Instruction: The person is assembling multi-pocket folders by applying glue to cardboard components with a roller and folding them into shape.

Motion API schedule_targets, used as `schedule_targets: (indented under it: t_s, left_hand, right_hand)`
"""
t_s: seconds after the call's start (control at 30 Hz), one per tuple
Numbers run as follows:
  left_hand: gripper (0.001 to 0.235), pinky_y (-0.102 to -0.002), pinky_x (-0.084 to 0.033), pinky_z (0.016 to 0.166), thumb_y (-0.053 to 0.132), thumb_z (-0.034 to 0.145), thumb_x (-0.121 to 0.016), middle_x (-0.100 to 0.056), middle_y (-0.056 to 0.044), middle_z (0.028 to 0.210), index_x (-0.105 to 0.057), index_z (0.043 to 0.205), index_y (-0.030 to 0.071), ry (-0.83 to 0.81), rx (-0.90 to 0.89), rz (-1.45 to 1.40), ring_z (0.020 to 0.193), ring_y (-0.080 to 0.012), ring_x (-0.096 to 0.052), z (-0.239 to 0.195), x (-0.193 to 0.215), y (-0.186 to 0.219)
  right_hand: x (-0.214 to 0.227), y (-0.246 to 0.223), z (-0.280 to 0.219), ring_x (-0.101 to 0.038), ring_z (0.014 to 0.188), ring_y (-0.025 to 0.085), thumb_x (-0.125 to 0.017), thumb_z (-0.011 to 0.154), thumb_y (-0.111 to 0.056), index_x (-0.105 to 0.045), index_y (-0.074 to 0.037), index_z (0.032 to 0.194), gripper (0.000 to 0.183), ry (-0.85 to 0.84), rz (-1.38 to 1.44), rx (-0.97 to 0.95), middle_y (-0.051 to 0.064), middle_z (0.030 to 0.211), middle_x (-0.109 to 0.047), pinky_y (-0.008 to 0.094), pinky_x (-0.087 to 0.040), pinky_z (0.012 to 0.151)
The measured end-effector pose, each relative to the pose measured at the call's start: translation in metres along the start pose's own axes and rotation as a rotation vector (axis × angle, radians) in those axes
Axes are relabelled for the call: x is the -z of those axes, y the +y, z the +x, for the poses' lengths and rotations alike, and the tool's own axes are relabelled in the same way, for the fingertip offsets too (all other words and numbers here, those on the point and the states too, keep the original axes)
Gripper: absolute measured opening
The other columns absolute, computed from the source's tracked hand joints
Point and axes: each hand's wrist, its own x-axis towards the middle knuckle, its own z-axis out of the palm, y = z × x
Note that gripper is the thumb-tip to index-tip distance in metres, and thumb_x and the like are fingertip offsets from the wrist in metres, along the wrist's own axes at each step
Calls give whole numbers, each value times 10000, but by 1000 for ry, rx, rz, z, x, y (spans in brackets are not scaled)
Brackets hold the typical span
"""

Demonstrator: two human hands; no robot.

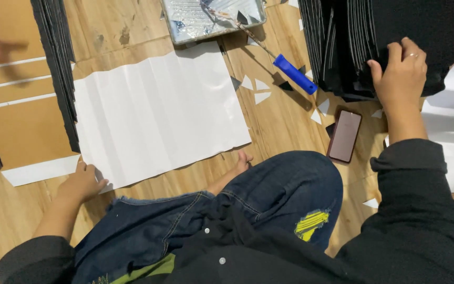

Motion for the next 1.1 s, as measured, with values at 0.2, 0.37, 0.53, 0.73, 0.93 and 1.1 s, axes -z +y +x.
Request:
schedule_targets:
  t_s: [0.2, 0.37, 0.53, 0.73, 0.93, 1.1]
  left_hand:
    - [446, -497, -487, 820, 240, 821, -410, -543, -56, 1335, -563, 1213, 92, 671, -170, 505, 1181, -331, -521, 5, 6, 71]
    - [424, -445, -472, 847, 197, 803, -448, -504, -130, 1342, -516, 1197, 57, 751, -670, 384, 1201, -310, -501, 15, 1, 177]
    - [551, -440, -500, 856, 233, 786, -575, -394, -391, 1289, -420, 1306, 138, 870, -760, 361, 1187, -468, -462, -1, -11, 205]
    - [695, -402, -510, 830, 390, 775, -623, -336, -360, 1347, -343, 1369, 161, 739, -734, 416, 1239, -448, -418, 4, -9, 202]
    - [667, -413, -475, 870, 327, 738, -646, -396, -275, 1345, -401, 1337, 165, 742, -792, 362, 1245, -385, -431, 6, -3, 191]
    - [429, -554, -345, 925, 299, 823, -595, -582, -159, 1249, -609, 1223, 146, 973, -566, -101, 1267, -385, -430, 40, 37, 99]
  right_hand:
    - [0, 5, -1, -593, 1010, 269, -860, 847, -239, -617, -97, 1138, 405, 83, -191, 152, 105, 1224, -586, 358, -532, 724]
    - [10, 1, 7, -638, 1030, 235, -722, 670, -99, -616, -137, 1132, 475, 202, -314, 275, 87, 1221, -613, 307, -529, 733]
    - [10, 27, 0, -617, 1031, 243, -765, 563, -195, -621, -114, 1178, 636, 167, -325, 220, 68, 1204, -604, 328, -483, 721]
    - [21, 28, 20, -629, 1035, 384, -727, 710, -66, -604, -29, 1253, 558, 242, -165, 313, 224, 1285, -550, 442, -516, 789]
    - [5, 44, 30, -566, 1283, 387, -657, 934, 12, -766, -166, 1066, 246, 270, -53, 502, 179, 1472, -531, 456, -546, 966]
    - [-58, 72, -4, -361, 1549, 427, -714, 1001, 19, -752, -92, 1384, 401, -21, -109, 444, 292, 1662, -228, 449, -431, 1254]
